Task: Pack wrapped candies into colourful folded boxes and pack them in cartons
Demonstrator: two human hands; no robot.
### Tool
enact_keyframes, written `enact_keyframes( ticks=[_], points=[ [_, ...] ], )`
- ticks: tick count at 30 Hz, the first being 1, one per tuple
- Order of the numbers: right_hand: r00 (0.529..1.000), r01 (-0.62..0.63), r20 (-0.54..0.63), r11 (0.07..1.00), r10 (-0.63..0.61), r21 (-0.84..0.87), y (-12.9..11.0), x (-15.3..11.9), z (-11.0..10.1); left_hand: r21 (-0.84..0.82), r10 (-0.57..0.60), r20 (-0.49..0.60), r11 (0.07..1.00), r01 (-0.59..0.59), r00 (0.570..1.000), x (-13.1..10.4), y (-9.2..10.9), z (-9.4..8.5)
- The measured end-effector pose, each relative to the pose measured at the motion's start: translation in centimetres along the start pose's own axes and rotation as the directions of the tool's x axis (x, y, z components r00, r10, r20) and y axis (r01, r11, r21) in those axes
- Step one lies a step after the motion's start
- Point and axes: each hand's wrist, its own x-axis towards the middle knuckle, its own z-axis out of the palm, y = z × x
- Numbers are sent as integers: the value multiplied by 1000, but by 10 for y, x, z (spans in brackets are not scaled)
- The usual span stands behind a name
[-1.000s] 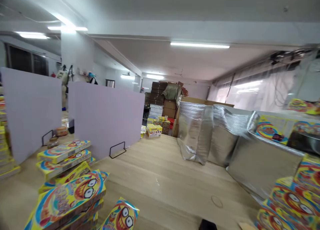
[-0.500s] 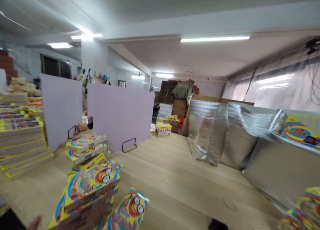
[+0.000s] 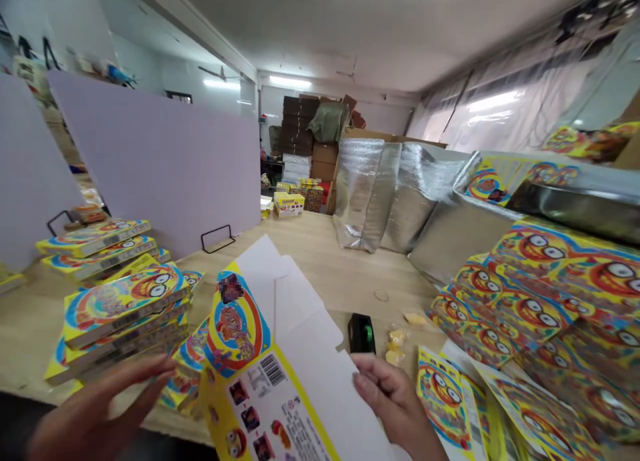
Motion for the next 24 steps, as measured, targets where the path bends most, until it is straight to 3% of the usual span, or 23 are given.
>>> enact_keyframes(
  ticks=[1,2,5,8,12,14,17,20,22,24],
  points=[
    [1000,-9,-14,1000,9,25,6,-3,-3,-46,90,43,995,-88,995,7,12,15],
    [999,-15,-38,999,17,52,11,-7,-9,-105,111,67,989,-104,992,13,24,30],
    [989,-5,-146,991,24,131,26,-23,-31,-232,52,94,972,-29,994,22,51,69],
    [970,8,-241,980,42,201,39,-36,-48,-268,-4,239,961,70,971,7,53,86],
    [971,-6,-231,965,68,262,49,-35,-59,-132,-148,428,966,223,892,-42,23,95],
    [976,-9,-207,957,73,291,51,-28,-58,-33,-213,519,963,268,828,-66,7,99],
    [979,-22,-186,944,88,330,49,-18,-50,1,-283,587,937,348,759,-85,-8,98],
    [980,-48,-162,929,114,366,43,-13,-41,-57,-365,615,863,502,699,-75,-9,86],
    [979,-49,-165,922,120,383,41,-10,-35,-72,-437,612,799,597,659,-51,-6,76],
    [984,-46,-140,914,111,403,42,-6,-29,-87,-478,578,769,633,661,-16,0,71]
  ],
)
